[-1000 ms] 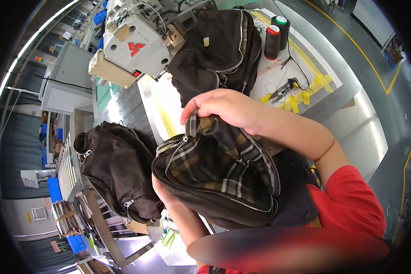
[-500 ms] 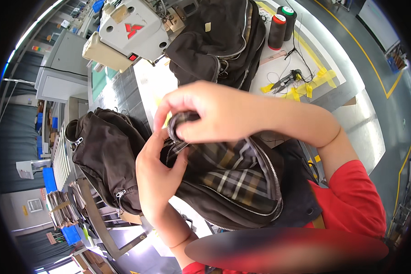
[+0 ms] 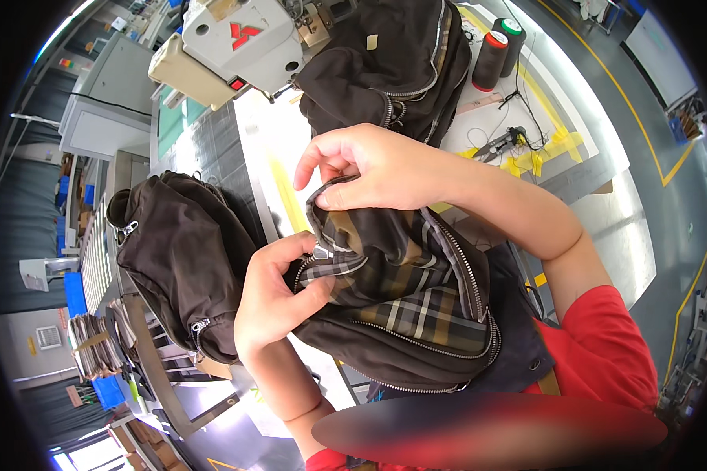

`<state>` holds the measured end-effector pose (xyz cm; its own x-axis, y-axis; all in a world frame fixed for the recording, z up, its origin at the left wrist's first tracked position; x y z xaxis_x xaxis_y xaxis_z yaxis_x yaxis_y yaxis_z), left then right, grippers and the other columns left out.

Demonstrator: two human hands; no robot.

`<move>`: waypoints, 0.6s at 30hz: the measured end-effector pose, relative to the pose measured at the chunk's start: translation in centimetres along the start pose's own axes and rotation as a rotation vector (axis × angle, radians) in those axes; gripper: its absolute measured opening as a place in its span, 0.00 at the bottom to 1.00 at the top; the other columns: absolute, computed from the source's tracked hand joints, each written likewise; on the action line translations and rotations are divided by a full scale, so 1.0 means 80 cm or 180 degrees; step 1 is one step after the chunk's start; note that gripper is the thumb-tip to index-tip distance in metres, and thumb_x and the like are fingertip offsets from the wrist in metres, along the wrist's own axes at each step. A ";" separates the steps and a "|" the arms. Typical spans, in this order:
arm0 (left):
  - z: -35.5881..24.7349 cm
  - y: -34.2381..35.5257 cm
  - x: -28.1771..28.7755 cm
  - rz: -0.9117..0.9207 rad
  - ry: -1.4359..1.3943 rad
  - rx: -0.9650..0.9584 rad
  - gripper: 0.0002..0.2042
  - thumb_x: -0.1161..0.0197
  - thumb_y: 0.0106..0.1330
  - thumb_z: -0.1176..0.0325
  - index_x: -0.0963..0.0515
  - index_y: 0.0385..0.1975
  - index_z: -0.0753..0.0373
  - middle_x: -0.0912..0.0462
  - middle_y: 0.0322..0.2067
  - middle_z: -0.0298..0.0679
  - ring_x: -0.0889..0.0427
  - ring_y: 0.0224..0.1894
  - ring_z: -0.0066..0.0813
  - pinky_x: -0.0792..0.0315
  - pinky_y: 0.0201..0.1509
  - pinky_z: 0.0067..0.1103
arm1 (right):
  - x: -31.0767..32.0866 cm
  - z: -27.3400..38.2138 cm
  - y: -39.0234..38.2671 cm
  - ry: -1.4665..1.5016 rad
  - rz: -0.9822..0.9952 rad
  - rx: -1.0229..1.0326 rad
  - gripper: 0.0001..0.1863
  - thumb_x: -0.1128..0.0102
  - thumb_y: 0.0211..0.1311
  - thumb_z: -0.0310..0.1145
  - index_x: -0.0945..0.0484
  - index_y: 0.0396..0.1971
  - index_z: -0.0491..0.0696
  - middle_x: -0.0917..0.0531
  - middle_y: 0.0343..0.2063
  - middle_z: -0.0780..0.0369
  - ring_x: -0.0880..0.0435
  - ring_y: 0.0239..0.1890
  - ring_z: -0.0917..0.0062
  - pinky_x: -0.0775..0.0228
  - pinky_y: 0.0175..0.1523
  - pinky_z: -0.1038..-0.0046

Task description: Hand sewing a small component or attachment onto a dark brown fabric bag using a needle and thread.

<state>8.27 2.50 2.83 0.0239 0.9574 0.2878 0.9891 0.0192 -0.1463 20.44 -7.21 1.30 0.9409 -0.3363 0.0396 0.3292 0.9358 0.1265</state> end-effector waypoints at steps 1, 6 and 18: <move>0.001 -0.001 0.000 0.0043 -0.0025 0.0051 0.07 0.44 0.45 0.80 0.28 0.26 0.71 0.28 0.22 0.31 0.34 0.27 0.13 0.37 0.32 0.13 | -0.001 0.000 0.000 0.0000 0.0011 -0.0015 0.12 0.43 0.53 0.25 0.27 0.39 0.43 0.29 0.22 0.70 0.32 0.27 0.88 0.38 0.36 0.83; 0.003 -0.002 0.001 0.0112 -0.0136 0.0094 0.08 0.43 0.46 0.79 0.27 0.28 0.71 0.26 0.24 0.32 0.32 0.29 0.14 0.35 0.35 0.13 | -0.004 -0.007 0.003 0.0077 0.0039 -0.0043 0.11 0.44 0.54 0.25 0.27 0.39 0.43 0.28 0.23 0.70 0.31 0.28 0.89 0.38 0.37 0.83; 0.018 -0.043 0.021 -0.1329 -0.0144 -0.0034 0.06 0.38 0.53 0.73 0.25 0.27 0.69 0.25 0.25 0.30 0.32 0.29 0.14 0.38 0.35 0.12 | -0.009 0.037 -0.061 -0.1303 -0.0413 0.0480 0.38 0.31 0.44 0.42 0.37 0.54 0.42 0.30 0.51 0.55 0.30 0.52 0.69 0.36 0.53 0.70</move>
<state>4.66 4.43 2.42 -0.3856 0.8796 0.2785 0.9139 0.4057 -0.0160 17.94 -11.87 3.58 0.7737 -0.4925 0.3985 0.3986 0.8674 0.2979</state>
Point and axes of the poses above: each hand's wrist, its own y-axis towards the middle knuckle, its own x-axis out of the back of the hand, z = x × y, the point moved 5 cm from there along y, towards the middle knuckle
